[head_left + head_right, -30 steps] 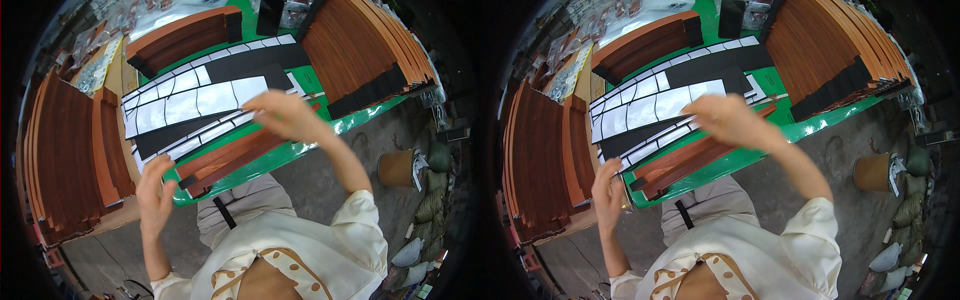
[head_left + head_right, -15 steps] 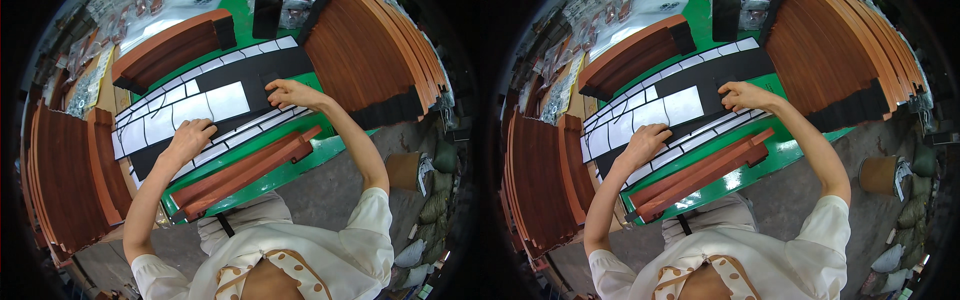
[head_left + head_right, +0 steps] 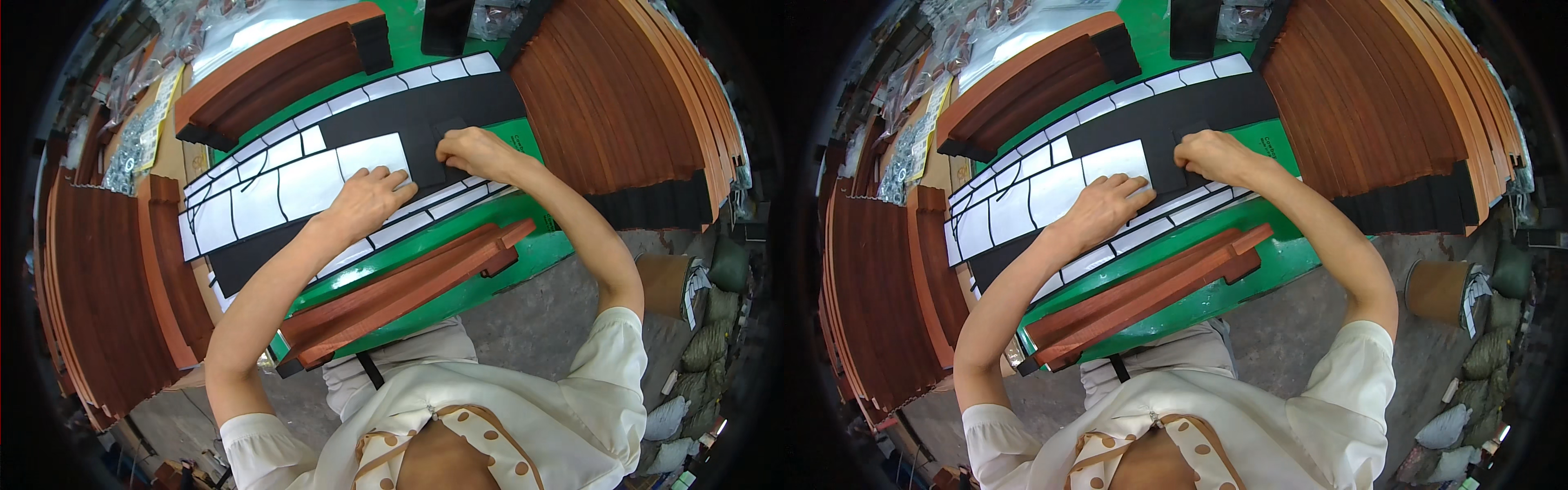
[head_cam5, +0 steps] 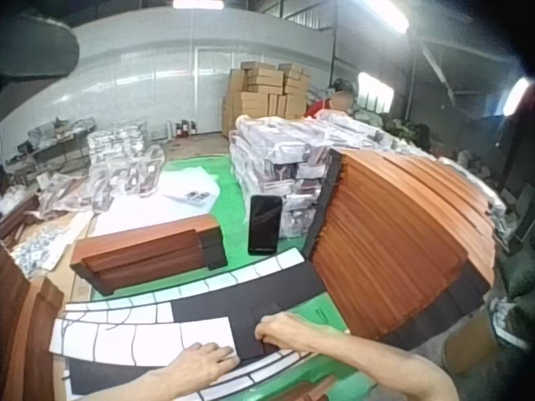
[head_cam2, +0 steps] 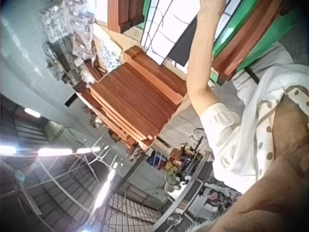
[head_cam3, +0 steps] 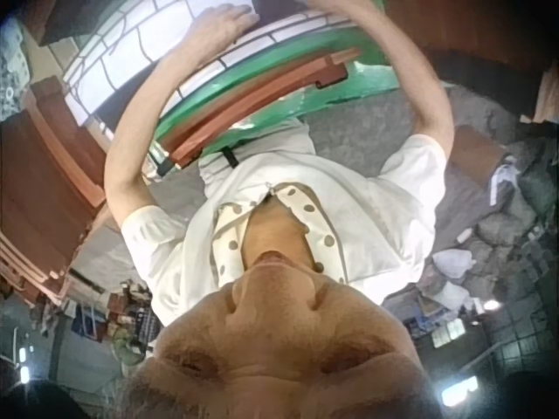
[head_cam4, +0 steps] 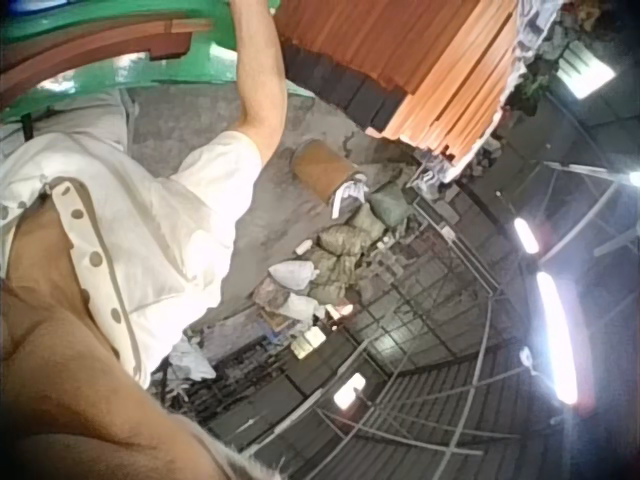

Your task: Applying black foam adhesive strips to curved wooden furniture components.

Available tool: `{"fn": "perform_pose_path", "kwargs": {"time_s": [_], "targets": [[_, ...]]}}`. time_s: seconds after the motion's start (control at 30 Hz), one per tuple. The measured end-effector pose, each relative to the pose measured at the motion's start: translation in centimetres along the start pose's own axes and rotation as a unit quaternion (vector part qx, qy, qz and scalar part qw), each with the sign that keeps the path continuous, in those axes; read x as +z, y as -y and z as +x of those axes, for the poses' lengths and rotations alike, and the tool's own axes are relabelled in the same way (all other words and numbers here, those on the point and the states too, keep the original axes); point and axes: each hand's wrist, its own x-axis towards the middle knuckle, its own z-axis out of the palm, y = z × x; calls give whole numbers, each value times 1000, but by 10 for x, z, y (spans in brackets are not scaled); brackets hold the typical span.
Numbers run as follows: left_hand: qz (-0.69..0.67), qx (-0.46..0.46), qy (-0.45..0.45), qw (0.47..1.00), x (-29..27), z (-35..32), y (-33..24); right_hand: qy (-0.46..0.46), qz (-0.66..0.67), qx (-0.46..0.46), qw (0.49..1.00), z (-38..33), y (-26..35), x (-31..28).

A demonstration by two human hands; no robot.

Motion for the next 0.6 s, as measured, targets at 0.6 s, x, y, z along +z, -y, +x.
{"fn": "perform_pose_path", "kwargs": {"time_s": [0.6], "targets": [[-99,-56,-108,988,24,10,-6,105,494,315,804,-30,12,-5]]}}
